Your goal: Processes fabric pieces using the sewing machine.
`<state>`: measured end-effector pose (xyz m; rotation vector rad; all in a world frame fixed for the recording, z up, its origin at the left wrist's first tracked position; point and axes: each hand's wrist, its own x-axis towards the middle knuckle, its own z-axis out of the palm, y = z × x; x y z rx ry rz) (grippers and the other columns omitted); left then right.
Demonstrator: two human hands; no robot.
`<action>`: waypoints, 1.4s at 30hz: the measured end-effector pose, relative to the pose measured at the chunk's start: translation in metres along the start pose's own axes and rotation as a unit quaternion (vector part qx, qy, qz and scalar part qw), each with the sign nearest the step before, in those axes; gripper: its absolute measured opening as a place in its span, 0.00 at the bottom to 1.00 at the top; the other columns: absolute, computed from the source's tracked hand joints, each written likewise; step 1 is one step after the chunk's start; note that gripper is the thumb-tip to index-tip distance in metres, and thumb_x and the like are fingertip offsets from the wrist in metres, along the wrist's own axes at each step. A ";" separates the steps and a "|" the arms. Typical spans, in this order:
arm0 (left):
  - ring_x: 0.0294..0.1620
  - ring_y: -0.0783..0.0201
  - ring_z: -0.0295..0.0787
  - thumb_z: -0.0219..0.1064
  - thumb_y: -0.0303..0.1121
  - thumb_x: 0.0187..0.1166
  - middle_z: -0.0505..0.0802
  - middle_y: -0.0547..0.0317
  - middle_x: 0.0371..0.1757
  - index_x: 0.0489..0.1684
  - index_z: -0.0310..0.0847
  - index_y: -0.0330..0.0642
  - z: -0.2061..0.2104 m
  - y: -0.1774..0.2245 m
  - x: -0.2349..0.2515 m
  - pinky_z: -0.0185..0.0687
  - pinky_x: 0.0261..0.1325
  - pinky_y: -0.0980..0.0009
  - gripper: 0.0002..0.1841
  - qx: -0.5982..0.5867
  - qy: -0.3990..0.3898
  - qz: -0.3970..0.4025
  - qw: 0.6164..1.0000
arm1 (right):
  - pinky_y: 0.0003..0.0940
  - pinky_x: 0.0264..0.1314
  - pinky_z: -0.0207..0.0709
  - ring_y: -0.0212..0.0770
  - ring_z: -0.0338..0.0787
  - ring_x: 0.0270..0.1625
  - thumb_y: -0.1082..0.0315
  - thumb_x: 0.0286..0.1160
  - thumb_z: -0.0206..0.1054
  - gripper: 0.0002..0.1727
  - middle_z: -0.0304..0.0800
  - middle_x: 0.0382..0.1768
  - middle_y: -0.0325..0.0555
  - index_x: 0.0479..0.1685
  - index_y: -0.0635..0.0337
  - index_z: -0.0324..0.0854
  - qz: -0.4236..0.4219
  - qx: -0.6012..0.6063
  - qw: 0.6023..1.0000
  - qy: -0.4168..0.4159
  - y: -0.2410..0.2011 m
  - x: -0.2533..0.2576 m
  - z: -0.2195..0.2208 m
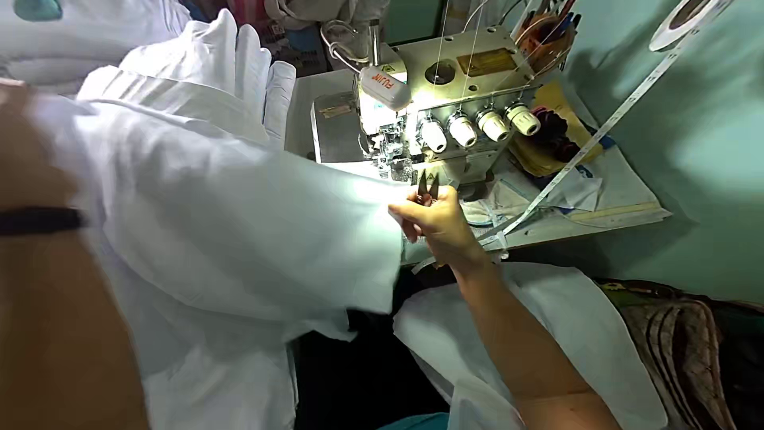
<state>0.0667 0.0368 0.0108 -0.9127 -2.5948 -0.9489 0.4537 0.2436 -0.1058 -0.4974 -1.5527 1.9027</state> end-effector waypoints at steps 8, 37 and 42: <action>0.86 0.39 0.67 0.67 0.33 0.78 0.83 0.44 0.77 0.43 0.88 0.41 0.129 0.157 -0.122 0.41 0.79 0.18 0.07 -0.132 -0.310 0.393 0.856 | 0.18 0.13 0.74 0.21 0.75 0.12 0.70 0.78 0.71 0.02 0.84 0.20 0.32 0.41 0.58 0.85 -0.052 -0.069 0.996 0.031 0.019 -0.005 0.008; 0.36 0.84 0.80 0.64 0.30 0.83 0.91 0.59 0.36 0.39 0.88 0.32 0.169 0.150 -0.102 0.74 0.46 0.87 0.10 -0.263 -0.282 0.325 0.864 | 0.14 0.22 0.71 0.16 0.76 0.18 0.79 0.59 0.75 0.13 0.84 0.19 0.27 0.14 0.54 0.81 0.097 -0.068 0.975 0.186 0.072 -0.062 0.001; 0.32 0.83 0.81 0.74 0.29 0.72 0.90 0.62 0.33 0.35 0.92 0.36 0.163 0.147 -0.113 0.75 0.38 0.87 0.05 -0.259 -0.313 0.272 0.872 | 0.14 0.22 0.70 0.18 0.76 0.18 0.81 0.49 0.76 0.15 0.80 0.17 0.25 0.18 0.51 0.75 0.122 -0.045 0.977 0.168 0.065 -0.081 0.002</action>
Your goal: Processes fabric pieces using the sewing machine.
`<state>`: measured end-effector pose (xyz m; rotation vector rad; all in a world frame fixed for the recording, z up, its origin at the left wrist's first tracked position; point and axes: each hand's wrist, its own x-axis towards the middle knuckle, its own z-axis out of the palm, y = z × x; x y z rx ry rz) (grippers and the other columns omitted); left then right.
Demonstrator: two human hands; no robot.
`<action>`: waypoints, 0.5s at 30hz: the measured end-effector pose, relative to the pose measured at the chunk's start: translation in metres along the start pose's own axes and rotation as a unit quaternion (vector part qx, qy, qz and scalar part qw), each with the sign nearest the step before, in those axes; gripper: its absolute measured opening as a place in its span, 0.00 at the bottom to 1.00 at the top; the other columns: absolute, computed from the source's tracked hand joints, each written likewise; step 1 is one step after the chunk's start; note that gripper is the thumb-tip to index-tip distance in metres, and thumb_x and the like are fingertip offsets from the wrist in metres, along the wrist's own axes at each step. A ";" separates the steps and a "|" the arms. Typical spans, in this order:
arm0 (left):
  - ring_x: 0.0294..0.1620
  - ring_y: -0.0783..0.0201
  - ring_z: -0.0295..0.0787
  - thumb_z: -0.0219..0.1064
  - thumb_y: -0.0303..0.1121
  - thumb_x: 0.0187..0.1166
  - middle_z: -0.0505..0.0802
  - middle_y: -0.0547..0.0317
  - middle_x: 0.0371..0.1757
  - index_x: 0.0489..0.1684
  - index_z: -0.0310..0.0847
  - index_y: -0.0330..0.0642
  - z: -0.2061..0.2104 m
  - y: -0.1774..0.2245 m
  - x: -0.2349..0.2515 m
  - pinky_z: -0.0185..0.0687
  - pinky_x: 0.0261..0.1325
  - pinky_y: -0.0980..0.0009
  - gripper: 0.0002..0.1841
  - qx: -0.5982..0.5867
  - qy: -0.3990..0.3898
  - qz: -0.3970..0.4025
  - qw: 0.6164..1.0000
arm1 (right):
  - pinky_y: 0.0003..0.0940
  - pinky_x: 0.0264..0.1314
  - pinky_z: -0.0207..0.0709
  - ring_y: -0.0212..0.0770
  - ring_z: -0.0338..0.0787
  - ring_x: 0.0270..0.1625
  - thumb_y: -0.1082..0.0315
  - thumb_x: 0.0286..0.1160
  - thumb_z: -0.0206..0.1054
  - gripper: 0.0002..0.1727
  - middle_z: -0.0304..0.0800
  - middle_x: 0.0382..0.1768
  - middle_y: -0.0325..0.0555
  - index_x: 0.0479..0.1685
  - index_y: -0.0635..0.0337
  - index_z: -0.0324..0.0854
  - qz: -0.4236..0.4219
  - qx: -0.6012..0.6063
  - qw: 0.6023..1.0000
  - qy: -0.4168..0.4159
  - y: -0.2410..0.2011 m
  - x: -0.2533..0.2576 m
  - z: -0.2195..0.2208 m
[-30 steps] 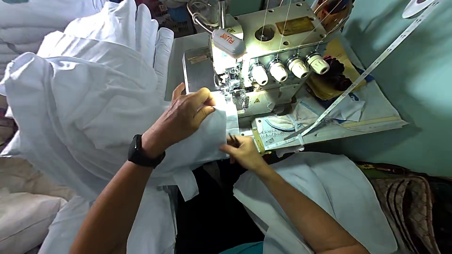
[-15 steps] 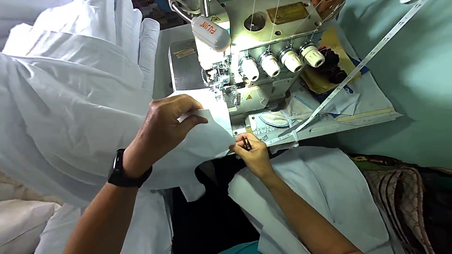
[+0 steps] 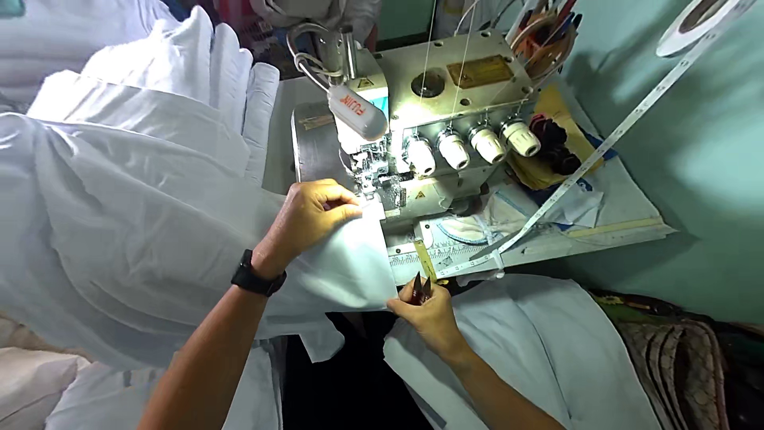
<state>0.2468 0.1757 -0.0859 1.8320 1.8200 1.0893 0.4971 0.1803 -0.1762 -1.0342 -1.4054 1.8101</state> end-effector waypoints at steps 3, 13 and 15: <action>0.30 0.75 0.81 0.77 0.26 0.68 0.89 0.57 0.33 0.33 0.90 0.36 0.013 0.009 -0.007 0.75 0.34 0.81 0.03 0.049 0.068 -0.005 0.996 | 0.15 0.25 0.77 0.20 0.81 0.21 0.82 0.52 0.75 0.13 0.83 0.21 0.29 0.32 0.59 0.80 0.014 -0.004 1.000 -0.005 -0.001 -0.002 0.000; 0.74 0.41 0.85 0.56 0.26 0.84 0.91 0.45 0.68 0.60 0.89 0.35 0.068 0.029 -0.041 0.66 0.75 0.29 0.16 0.321 0.110 -0.005 0.941 | 0.05 0.27 0.68 0.12 0.75 0.23 0.77 0.58 0.72 0.05 0.85 0.24 0.33 0.32 0.66 0.83 -0.225 -0.116 0.967 -0.031 -0.014 -0.008 0.002; 0.78 0.41 0.80 0.54 0.27 0.85 0.89 0.42 0.71 0.59 0.87 0.30 0.052 0.023 -0.029 0.68 0.77 0.33 0.17 0.258 0.072 -0.022 0.963 | 0.06 0.25 0.65 0.12 0.73 0.22 0.76 0.58 0.72 0.05 0.83 0.23 0.34 0.30 0.67 0.82 -0.235 -0.136 0.962 -0.017 -0.020 0.001 0.008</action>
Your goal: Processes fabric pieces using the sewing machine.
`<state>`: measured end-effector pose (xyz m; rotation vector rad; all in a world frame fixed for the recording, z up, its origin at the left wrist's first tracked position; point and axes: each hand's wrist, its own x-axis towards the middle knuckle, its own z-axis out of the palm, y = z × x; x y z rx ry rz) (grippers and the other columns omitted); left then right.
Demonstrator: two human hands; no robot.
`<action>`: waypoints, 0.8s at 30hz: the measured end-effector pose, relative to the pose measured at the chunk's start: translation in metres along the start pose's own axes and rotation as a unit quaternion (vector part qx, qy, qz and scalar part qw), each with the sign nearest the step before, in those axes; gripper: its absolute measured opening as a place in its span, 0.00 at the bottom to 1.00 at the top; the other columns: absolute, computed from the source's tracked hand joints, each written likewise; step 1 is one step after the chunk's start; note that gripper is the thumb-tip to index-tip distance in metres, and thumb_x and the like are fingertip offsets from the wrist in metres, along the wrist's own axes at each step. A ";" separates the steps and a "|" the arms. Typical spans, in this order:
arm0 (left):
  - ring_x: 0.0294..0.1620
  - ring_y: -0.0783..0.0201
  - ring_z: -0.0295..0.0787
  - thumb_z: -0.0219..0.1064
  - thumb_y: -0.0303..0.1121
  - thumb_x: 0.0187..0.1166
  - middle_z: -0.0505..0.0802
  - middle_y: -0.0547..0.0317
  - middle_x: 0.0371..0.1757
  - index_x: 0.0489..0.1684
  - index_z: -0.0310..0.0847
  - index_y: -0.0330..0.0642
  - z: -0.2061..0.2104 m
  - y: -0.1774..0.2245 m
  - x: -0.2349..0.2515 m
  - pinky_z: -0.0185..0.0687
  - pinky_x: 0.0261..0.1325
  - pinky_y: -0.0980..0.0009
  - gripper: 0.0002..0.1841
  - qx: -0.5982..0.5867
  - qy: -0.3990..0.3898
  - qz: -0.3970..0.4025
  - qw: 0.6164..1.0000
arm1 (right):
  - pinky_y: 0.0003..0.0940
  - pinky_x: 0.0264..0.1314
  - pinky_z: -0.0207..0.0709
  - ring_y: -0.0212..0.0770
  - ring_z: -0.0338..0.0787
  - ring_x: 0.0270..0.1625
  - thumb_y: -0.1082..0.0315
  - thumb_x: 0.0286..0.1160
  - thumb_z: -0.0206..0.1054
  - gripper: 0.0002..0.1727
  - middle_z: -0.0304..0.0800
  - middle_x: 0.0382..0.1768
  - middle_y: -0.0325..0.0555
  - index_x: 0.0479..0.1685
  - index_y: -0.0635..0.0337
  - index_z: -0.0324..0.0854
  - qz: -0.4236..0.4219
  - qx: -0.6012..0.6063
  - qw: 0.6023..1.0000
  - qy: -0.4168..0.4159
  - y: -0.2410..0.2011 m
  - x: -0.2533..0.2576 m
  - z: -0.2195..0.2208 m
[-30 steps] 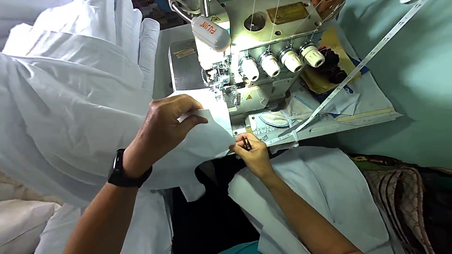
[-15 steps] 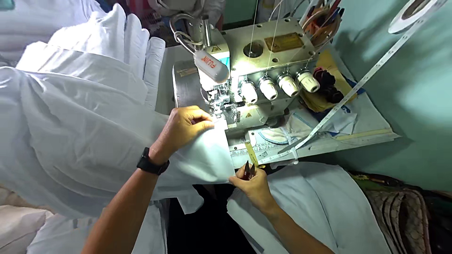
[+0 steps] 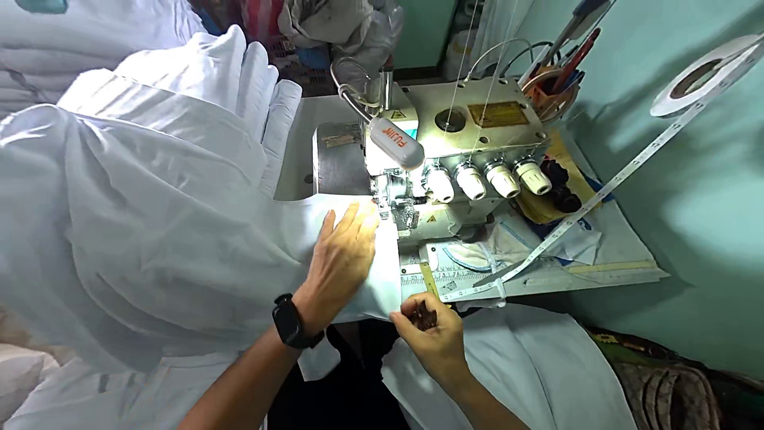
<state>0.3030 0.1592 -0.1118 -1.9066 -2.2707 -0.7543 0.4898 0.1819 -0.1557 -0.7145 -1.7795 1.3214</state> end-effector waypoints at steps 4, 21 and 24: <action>0.71 0.40 0.85 0.54 0.28 0.85 0.90 0.36 0.63 0.54 0.84 0.27 -0.013 -0.026 0.035 0.70 0.75 0.39 0.15 -0.054 -0.050 -0.009 0.997 | 0.07 0.23 0.64 0.13 0.72 0.21 0.77 0.57 0.72 0.04 0.84 0.23 0.35 0.29 0.68 0.83 -0.014 -0.014 0.999 0.035 0.000 0.029 0.011; 0.75 0.38 0.79 0.71 0.39 0.79 0.81 0.28 0.74 0.84 0.61 0.28 -0.016 -0.099 0.112 0.71 0.78 0.42 0.37 -0.205 0.054 -0.288 0.934 | 0.11 0.30 0.75 0.20 0.81 0.23 0.75 0.69 0.69 0.07 0.90 0.22 0.46 0.31 0.72 0.90 -0.214 -0.101 0.969 0.067 0.024 0.071 0.024; 0.58 0.58 0.91 0.71 0.30 0.76 0.89 0.39 0.64 0.86 0.58 0.32 -0.047 -0.081 0.081 0.85 0.63 0.61 0.37 -0.255 0.119 -0.251 0.926 | 0.19 0.30 0.77 0.28 0.86 0.24 0.71 0.71 0.69 0.08 0.92 0.23 0.47 0.31 0.68 0.91 -0.194 -0.149 0.969 -0.032 0.039 0.047 0.002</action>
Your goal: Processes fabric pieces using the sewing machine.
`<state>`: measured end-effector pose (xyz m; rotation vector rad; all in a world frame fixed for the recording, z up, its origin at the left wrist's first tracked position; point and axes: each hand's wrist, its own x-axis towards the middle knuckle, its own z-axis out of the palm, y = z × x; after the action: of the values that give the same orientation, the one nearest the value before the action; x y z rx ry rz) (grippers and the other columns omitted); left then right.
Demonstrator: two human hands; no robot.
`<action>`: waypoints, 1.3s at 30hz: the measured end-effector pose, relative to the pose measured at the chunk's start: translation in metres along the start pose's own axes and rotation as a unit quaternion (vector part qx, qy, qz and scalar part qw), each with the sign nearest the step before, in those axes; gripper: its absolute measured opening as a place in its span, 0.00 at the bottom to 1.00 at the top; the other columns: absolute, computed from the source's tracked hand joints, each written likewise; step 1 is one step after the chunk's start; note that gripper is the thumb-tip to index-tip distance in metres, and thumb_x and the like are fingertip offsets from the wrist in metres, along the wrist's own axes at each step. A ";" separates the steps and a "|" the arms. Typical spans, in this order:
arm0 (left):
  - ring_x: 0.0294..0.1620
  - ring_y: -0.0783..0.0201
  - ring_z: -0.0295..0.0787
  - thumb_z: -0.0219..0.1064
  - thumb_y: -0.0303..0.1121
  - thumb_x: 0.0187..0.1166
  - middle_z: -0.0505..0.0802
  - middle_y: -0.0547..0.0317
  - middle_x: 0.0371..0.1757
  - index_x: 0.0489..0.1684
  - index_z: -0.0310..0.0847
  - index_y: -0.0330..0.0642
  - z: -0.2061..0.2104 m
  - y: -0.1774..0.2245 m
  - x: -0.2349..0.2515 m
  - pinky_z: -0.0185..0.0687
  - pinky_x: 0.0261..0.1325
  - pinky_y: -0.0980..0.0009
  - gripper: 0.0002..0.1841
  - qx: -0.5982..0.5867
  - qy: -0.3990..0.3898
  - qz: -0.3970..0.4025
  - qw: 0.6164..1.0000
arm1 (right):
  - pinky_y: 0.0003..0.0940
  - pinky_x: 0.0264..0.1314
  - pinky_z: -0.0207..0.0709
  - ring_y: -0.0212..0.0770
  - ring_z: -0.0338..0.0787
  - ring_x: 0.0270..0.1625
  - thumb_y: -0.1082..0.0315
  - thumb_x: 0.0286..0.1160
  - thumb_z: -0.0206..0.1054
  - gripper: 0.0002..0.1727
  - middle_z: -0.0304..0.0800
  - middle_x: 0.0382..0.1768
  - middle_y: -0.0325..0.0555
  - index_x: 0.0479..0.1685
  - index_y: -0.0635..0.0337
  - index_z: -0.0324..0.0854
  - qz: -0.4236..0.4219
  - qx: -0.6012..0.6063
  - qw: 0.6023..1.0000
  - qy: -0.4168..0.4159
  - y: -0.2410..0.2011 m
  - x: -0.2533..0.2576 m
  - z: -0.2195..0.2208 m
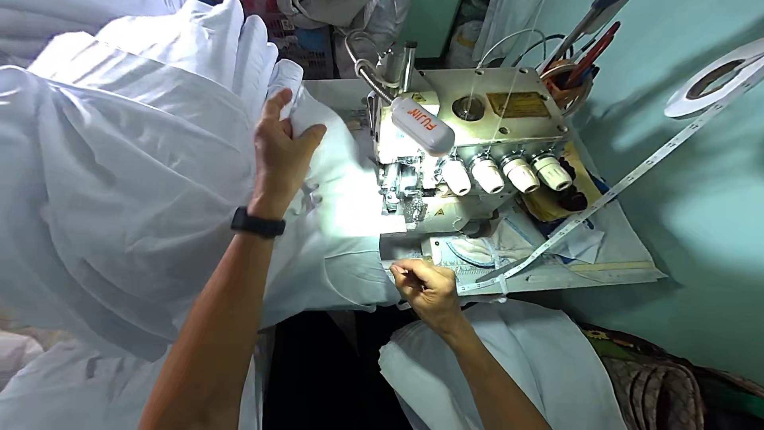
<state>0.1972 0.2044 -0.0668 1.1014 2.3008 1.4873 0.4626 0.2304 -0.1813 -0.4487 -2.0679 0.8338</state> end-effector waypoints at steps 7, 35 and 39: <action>0.41 0.65 0.86 0.65 0.30 0.84 0.90 0.48 0.38 0.47 0.89 0.31 -0.050 -0.003 -0.133 0.80 0.49 0.76 0.10 0.103 -0.060 0.388 0.914 | 0.31 0.23 0.73 0.36 0.81 0.20 0.34 0.80 0.56 0.39 0.87 0.22 0.47 0.41 0.67 0.89 0.000 -0.090 0.994 -0.065 -0.023 0.000 -0.018; 0.85 0.38 0.70 0.57 0.44 0.88 0.78 0.35 0.81 0.71 0.79 0.30 0.018 -0.003 -0.134 0.60 0.81 0.31 0.26 0.266 -0.126 0.192 0.936 | 0.18 0.36 0.82 0.21 0.87 0.30 0.78 0.59 0.73 0.15 0.91 0.30 0.35 0.49 0.68 0.84 0.356 0.264 0.887 -0.126 -0.021 0.019 -0.002; 0.74 0.35 0.81 0.65 0.34 0.84 0.86 0.32 0.69 0.71 0.76 0.27 0.018 -0.004 -0.046 0.65 0.79 0.37 0.23 0.236 -0.164 0.167 0.943 | 0.18 0.13 0.66 0.24 0.72 0.12 0.88 0.59 0.71 0.12 0.85 0.19 0.38 0.39 0.66 0.82 0.475 0.382 0.792 0.040 -0.019 0.036 -0.003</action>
<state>0.2367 0.1856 -0.0891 1.7837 2.3604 0.7482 0.4440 0.2386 -0.1461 -1.0378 -1.1418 2.0712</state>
